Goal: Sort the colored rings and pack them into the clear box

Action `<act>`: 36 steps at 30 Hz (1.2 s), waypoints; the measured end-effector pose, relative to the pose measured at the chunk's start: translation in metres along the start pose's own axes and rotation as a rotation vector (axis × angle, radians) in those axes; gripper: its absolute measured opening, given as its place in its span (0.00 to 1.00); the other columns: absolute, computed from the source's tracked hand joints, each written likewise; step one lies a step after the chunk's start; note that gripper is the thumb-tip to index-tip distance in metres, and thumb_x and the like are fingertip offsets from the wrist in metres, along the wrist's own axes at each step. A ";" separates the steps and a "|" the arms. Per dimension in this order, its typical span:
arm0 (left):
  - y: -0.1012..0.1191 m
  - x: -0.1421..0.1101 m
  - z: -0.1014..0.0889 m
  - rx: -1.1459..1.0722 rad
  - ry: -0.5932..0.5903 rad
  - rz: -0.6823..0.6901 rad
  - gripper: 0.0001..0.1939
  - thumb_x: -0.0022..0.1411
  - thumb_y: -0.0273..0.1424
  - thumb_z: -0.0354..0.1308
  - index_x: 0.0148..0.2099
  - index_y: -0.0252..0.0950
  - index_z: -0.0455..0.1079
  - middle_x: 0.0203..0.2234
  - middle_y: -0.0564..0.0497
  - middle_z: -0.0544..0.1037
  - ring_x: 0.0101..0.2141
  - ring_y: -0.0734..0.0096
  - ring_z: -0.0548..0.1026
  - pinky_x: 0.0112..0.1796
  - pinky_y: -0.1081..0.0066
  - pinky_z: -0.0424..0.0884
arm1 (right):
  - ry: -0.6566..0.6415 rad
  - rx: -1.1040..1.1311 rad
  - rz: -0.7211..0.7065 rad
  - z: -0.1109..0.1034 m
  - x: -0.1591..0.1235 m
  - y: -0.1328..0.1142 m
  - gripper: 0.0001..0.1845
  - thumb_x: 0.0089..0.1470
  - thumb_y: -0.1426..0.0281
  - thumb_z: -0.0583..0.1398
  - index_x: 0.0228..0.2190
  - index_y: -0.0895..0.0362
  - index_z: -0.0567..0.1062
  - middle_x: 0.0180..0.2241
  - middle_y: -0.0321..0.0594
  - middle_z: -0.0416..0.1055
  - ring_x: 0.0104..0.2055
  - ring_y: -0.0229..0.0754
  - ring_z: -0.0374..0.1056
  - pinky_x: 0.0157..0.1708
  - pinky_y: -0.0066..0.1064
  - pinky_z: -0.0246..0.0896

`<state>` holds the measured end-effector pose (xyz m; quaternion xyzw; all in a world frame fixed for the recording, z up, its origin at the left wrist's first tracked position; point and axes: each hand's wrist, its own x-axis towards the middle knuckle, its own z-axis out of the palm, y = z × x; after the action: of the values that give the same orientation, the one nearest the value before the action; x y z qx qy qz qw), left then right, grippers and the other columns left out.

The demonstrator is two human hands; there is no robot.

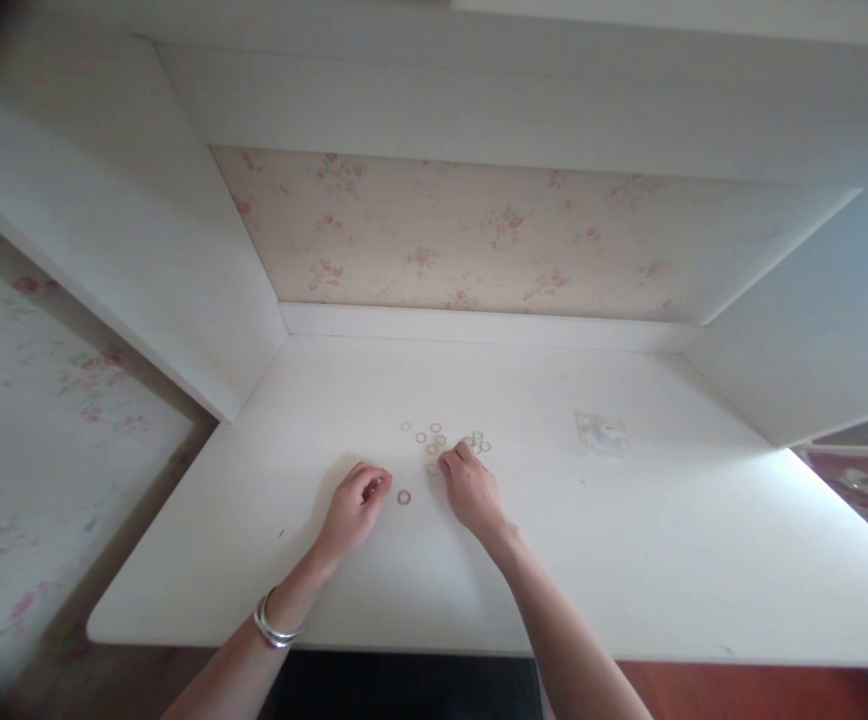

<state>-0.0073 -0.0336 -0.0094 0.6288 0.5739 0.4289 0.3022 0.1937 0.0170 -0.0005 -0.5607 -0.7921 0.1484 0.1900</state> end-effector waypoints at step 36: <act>-0.006 0.030 -0.001 0.203 -0.065 0.080 0.09 0.62 0.31 0.49 0.35 0.37 0.71 0.30 0.50 0.73 0.31 0.73 0.71 0.34 0.72 0.68 | 0.148 0.525 0.096 0.022 -0.072 -0.031 0.16 0.59 0.60 0.51 0.33 0.54 0.75 0.31 0.40 0.68 0.26 0.36 0.64 0.25 0.27 0.60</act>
<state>-0.0119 -0.0037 -0.0082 0.6919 0.5789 0.3598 0.2381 0.1794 -0.0616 -0.0154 -0.5384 -0.6831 0.3159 0.3790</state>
